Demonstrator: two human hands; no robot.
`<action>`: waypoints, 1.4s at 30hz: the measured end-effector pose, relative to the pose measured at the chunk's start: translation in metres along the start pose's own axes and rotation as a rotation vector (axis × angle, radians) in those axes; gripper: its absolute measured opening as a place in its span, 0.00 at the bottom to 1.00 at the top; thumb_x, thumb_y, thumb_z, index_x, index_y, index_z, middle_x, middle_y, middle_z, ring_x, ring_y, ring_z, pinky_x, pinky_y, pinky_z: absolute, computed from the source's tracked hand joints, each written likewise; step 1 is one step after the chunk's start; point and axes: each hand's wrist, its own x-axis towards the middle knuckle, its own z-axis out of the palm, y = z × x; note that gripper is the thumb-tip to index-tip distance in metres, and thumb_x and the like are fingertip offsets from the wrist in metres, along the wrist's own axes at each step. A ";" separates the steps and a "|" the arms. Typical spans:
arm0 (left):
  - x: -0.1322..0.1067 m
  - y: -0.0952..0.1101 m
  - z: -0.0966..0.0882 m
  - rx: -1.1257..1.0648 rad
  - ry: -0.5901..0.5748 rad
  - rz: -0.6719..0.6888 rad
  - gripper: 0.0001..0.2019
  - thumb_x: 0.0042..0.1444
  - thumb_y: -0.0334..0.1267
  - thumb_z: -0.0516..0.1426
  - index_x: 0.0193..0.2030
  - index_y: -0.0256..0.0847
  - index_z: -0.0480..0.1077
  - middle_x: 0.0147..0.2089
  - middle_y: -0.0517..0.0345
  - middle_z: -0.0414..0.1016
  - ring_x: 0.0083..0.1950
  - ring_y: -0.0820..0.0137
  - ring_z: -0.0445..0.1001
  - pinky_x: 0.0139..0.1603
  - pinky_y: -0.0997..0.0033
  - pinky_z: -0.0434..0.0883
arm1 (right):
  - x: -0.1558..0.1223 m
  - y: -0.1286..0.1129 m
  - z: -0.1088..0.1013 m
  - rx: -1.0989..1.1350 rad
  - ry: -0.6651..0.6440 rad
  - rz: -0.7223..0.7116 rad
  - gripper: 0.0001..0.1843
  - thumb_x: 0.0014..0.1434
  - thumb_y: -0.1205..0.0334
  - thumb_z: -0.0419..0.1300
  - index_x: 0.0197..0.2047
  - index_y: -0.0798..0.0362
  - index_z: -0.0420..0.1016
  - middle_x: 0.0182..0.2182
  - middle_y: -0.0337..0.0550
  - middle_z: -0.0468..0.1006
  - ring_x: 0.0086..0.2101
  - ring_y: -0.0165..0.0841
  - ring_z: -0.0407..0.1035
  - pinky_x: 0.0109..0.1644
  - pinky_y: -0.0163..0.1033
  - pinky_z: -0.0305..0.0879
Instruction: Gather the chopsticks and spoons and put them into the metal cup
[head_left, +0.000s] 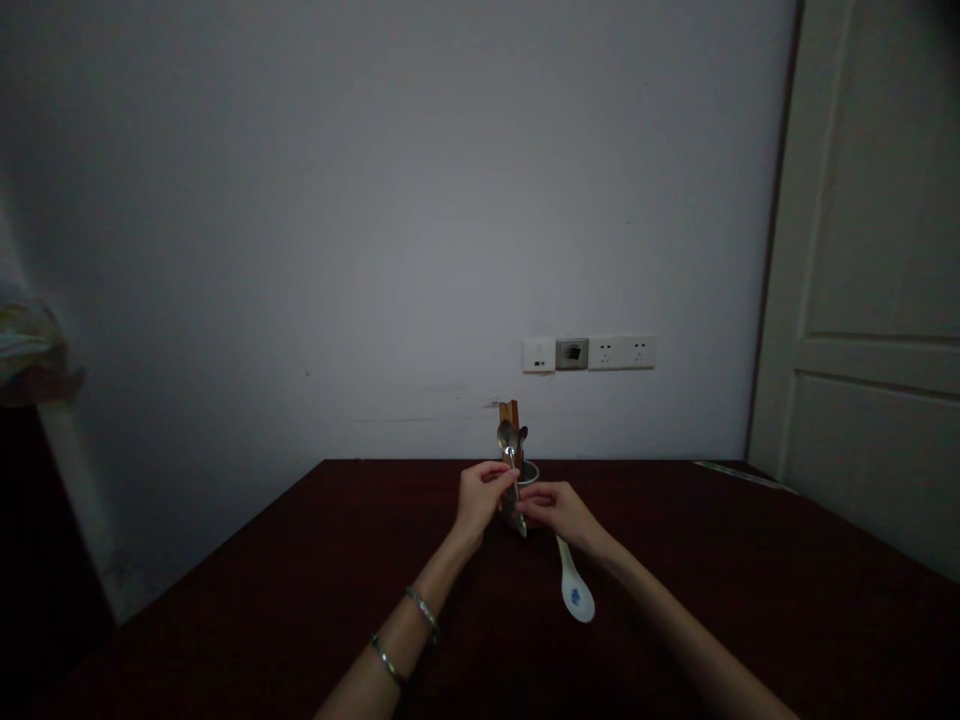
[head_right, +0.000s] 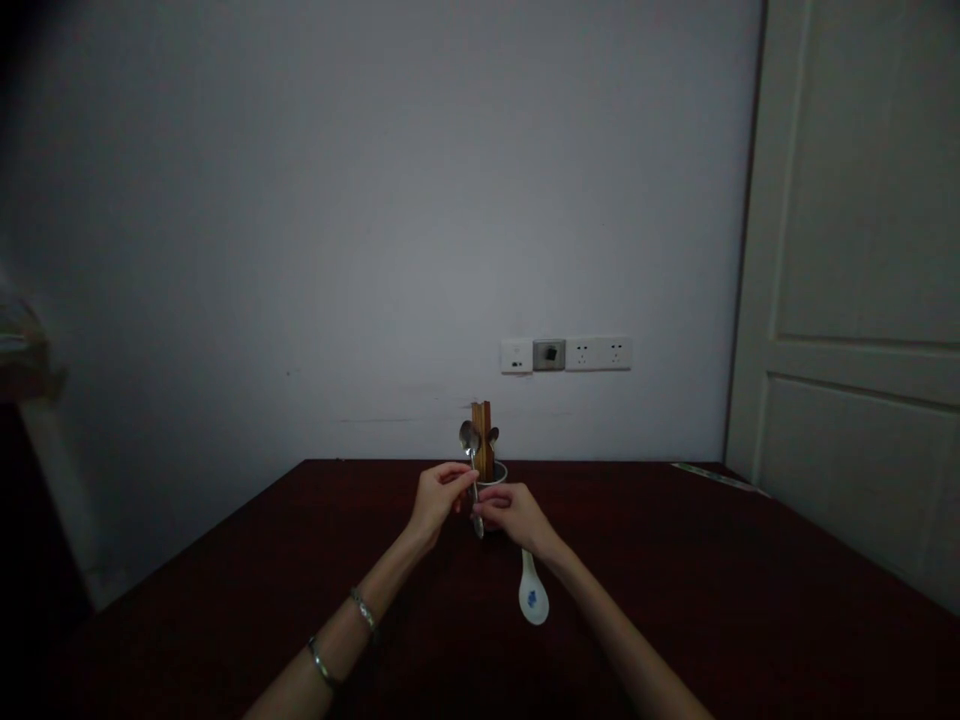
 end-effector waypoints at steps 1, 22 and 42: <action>0.002 0.001 -0.002 0.001 0.000 -0.001 0.15 0.38 0.42 0.63 0.29 0.32 0.72 0.18 0.62 0.67 0.16 0.80 0.60 0.13 0.81 0.55 | 0.001 0.000 -0.001 -0.003 -0.003 -0.007 0.20 0.39 0.50 0.65 0.31 0.59 0.75 0.26 0.44 0.77 0.27 0.33 0.70 0.34 0.39 0.66; 0.092 0.009 0.001 0.044 0.172 0.054 0.15 0.36 0.42 0.63 0.29 0.32 0.75 0.29 0.53 0.73 0.27 0.76 0.65 0.22 0.77 0.60 | 0.048 0.041 -0.077 -0.100 0.398 -0.078 0.28 0.42 0.53 0.63 0.47 0.54 0.68 0.48 0.53 0.70 0.45 0.41 0.67 0.48 0.45 0.64; 0.099 -0.057 0.012 0.148 0.068 0.030 0.11 0.37 0.39 0.62 0.25 0.32 0.75 0.26 0.51 0.76 0.27 0.71 0.70 0.29 0.74 0.63 | 0.056 0.097 -0.042 0.079 0.071 -0.103 0.36 0.41 0.59 0.66 0.53 0.51 0.58 0.49 0.49 0.68 0.45 0.38 0.67 0.50 0.47 0.62</action>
